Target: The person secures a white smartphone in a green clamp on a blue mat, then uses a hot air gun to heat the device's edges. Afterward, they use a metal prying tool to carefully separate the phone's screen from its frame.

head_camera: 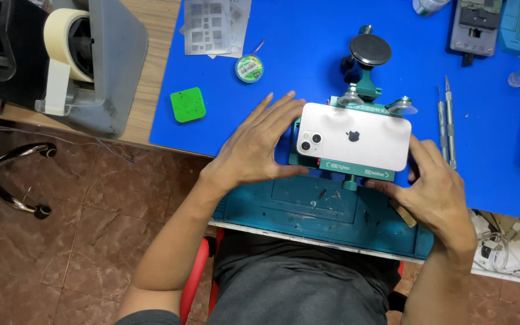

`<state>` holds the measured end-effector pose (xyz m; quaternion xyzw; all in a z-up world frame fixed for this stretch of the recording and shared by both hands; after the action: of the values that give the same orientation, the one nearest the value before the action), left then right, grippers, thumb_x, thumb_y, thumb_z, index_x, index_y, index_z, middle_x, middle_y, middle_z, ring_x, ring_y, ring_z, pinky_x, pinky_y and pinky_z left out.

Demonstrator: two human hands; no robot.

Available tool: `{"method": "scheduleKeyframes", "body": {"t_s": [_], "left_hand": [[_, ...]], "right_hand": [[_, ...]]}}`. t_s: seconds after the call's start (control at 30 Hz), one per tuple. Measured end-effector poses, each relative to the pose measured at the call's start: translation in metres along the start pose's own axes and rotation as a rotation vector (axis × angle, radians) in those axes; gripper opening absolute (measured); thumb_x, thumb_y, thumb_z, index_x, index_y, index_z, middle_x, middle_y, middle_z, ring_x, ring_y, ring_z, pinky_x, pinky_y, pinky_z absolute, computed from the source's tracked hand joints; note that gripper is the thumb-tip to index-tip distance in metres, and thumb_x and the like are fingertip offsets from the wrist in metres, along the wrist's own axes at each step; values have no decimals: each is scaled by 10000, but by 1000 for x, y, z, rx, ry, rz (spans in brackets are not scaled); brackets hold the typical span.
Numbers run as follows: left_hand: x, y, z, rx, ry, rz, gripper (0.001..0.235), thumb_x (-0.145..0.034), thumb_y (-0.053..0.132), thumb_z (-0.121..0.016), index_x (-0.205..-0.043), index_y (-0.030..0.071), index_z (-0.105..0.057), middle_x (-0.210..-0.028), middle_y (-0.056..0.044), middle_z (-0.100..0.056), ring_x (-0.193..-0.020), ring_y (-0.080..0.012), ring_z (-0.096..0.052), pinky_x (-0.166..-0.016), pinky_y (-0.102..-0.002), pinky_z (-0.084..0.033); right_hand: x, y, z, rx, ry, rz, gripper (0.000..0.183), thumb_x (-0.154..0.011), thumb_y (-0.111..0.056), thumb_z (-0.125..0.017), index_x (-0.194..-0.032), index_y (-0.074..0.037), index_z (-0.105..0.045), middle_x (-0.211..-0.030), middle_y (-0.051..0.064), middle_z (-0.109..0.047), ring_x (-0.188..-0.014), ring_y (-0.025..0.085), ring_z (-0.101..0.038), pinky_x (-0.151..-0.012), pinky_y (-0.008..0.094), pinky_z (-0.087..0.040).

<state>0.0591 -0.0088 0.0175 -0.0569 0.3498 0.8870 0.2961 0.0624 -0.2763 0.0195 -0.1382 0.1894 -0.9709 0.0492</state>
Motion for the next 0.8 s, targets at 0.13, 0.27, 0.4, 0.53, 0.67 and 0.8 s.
{"method": "scheduleKeyframes", "body": {"t_s": [0.13,0.27,0.4,0.53,0.67,0.8], "left_hand": [[1,-1,0,-8,11,-11,1029,-868,584,-832,-1569,-9,-368,-1638,-181,-459,-1588,-338,-338,-1345,-539,-184],[0,-2,-1,-5,4,-11,1033,-865,583,-842,-1571,-3,-366,-1637,-178,-461,-1587,-343,-339,-1344,-544,-190],[1,-3,-1,-3,0,-7,1038,-859,563,-868,-1572,0,-365,-1643,-175,-455,-1591,-340,-330,-1346,-539,-177],[2,-3,-1,-4,8,-6,1025,-866,565,-863,-1568,2,-372,-1636,-164,-468,-1589,-336,-336,-1347,-537,-172],[2,-3,-2,-21,15,-25,1035,-877,600,-842,-1572,-4,-368,-1641,-172,-460,-1589,-338,-338,-1349,-542,-183],[3,-4,-2,-28,18,-28,1034,-881,625,-820,-1567,-9,-376,-1637,-172,-464,-1586,-333,-342,-1349,-536,-180]], "right_hand": [[-1,2,-1,13,8,-4,1078,-689,-626,-783,-1654,-257,-474,-908,46,-485,-743,235,-502,-659,450,-451],[-1,2,-2,9,-10,-14,1097,-698,-632,-761,-1674,-240,-448,-953,50,-494,-757,236,-495,-672,446,-442],[-1,1,-1,-4,19,0,1045,-694,-578,-823,-1634,-242,-512,-920,51,-485,-753,241,-507,-681,449,-442],[-1,0,-1,-2,22,6,1055,-690,-597,-804,-1641,-246,-508,-911,49,-457,-728,237,-490,-658,448,-434],[0,0,-1,2,22,-6,1034,-697,-578,-821,-1623,-230,-523,-910,53,-458,-735,243,-483,-650,449,-422],[0,0,-2,-7,33,7,923,-717,-562,-832,-1528,-196,-586,-899,45,-441,-726,229,-459,-631,436,-414]]}}
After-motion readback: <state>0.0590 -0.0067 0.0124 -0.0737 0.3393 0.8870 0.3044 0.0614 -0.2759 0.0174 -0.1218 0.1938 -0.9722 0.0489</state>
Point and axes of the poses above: each hand's wrist, its own x-axis away from the middle knuckle, its own z-axis out of the back of the hand, y = z × x, the point moved 8 cm from there along -x, towards the middle knuckle
